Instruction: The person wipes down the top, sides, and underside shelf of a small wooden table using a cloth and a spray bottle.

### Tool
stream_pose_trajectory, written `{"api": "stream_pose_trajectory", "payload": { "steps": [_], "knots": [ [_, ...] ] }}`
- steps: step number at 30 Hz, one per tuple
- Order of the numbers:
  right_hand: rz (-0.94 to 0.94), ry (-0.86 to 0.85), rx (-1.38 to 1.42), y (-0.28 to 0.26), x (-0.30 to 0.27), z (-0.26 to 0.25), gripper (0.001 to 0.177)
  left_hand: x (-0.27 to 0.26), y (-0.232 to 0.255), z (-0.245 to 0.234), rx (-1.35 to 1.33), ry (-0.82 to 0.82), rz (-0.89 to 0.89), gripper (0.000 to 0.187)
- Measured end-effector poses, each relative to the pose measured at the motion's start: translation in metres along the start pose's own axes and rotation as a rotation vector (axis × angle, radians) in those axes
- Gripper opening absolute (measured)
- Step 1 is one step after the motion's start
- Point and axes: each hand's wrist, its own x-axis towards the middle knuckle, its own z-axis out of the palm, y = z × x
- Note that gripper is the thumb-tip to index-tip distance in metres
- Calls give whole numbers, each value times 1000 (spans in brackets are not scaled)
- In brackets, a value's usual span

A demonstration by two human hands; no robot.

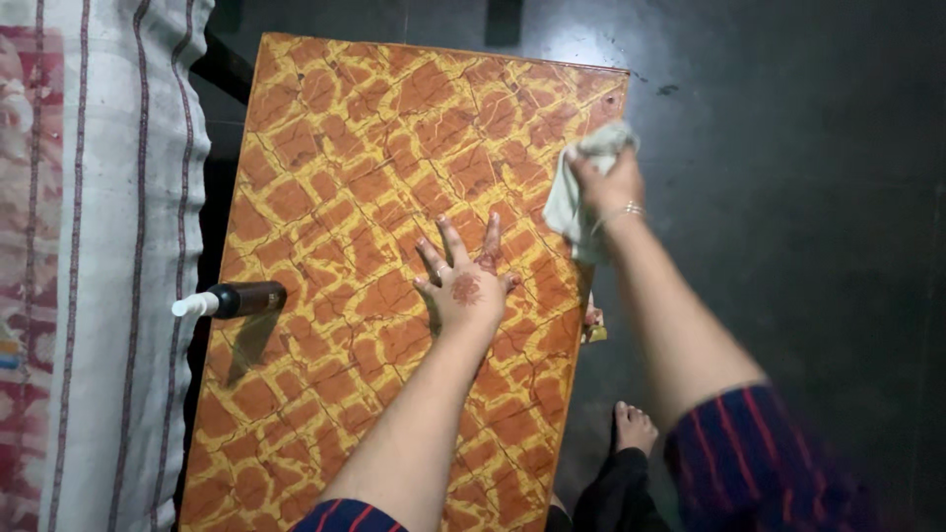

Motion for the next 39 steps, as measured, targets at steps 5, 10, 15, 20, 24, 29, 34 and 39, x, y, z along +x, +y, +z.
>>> {"api": "stream_pose_trajectory", "payload": {
  "steps": [5, 10, 15, 20, 24, 29, 34, 39],
  "knots": [
    [-96, 53, 143, -12, 25, 10, 59, 4, 0, -1, -2, 2, 1, 94],
    [-120, 118, 44, 32, -13, 14, 57, 3, -1, -1, -25, 3, 2, 97],
    [29, 78, -101, 45, -115, -1, 84, 5, -1, -3, -47, 9, 15, 98],
    [-86, 32, -253, 39, -165, -9, 95, 3, -1, -4, -67, -4, -8, 99],
    [-201, -32, -364, 43, -131, -7, 96, 4, -2, -1, -70, 8, -2, 98],
    [-176, -22, -216, 6, -23, 4, 102, 10, -2, 2, -102, 11, -12, 98],
    [-158, 0, -320, -32, 12, 3, 92, 8, -4, 3, -108, 30, -7, 99],
    [-394, 44, -600, -14, -20, 5, 84, 2, -2, -4, -102, 29, 7, 98]
  ]
}}
